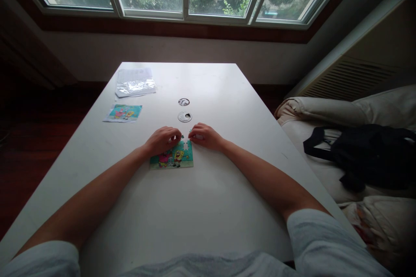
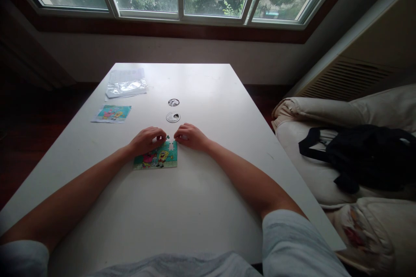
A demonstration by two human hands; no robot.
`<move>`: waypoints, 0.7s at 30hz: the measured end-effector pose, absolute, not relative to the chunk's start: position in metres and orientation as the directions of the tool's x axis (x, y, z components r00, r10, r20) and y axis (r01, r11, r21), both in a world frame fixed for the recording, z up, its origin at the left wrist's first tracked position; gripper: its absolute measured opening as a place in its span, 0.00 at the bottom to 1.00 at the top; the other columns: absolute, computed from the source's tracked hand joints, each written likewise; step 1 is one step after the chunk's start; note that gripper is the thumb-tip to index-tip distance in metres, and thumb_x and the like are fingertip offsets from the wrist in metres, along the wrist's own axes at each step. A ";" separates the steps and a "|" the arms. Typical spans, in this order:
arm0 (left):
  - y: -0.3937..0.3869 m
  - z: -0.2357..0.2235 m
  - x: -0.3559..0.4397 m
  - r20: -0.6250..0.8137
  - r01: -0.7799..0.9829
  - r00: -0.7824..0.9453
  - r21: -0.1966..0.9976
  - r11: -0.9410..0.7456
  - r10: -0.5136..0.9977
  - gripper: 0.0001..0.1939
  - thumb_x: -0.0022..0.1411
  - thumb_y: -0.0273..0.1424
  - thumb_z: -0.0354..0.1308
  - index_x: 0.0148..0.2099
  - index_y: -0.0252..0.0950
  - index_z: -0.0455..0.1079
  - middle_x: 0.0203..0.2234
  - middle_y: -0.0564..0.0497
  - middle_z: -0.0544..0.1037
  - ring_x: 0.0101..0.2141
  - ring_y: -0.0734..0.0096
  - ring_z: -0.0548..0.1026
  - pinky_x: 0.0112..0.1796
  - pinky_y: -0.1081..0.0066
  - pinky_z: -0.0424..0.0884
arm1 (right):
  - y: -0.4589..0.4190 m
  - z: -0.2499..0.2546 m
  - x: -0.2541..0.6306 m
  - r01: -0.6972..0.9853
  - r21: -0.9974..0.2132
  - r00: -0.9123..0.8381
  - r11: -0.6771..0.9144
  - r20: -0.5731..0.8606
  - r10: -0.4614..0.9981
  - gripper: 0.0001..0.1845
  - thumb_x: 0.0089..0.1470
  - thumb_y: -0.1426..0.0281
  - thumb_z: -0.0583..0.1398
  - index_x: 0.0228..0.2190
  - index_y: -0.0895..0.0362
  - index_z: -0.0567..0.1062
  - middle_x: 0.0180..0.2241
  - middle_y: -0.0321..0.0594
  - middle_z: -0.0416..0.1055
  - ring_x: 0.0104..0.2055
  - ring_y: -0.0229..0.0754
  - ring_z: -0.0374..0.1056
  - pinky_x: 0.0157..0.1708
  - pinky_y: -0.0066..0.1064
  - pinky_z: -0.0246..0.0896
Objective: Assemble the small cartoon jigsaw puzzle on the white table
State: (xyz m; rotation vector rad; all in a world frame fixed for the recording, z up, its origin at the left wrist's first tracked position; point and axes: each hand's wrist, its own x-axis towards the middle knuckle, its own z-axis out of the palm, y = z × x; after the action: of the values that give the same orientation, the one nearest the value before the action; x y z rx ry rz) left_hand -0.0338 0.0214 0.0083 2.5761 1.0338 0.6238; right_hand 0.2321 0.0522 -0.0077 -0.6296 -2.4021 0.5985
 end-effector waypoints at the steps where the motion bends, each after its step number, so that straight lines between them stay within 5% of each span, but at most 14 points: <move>1: 0.022 0.008 -0.034 0.285 0.581 0.645 0.421 -0.697 0.709 0.06 0.68 0.30 0.54 0.41 0.39 0.72 0.31 0.52 0.77 0.32 0.69 0.74 0.41 0.68 0.67 | 0.052 -0.007 0.232 0.298 -0.540 -0.721 0.787 0.413 0.556 0.06 0.63 0.68 0.61 0.38 0.52 0.80 0.37 0.42 0.77 0.41 0.45 0.69 0.45 0.37 0.65; 21: 0.021 0.008 -0.034 0.297 0.589 0.622 0.431 -0.683 0.724 0.07 0.70 0.30 0.51 0.42 0.40 0.71 0.31 0.52 0.78 0.32 0.69 0.73 0.39 0.69 0.66 | 0.050 -0.004 0.233 0.284 -0.551 -0.716 0.785 0.422 0.555 0.06 0.63 0.68 0.61 0.37 0.52 0.80 0.37 0.42 0.77 0.41 0.45 0.68 0.45 0.38 0.65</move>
State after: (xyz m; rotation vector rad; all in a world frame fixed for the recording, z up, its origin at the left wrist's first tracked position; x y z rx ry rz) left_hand -0.0344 0.0205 0.0080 2.5558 1.0636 0.6576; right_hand 0.2328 0.0496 -0.0036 -0.6217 -2.3878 0.6119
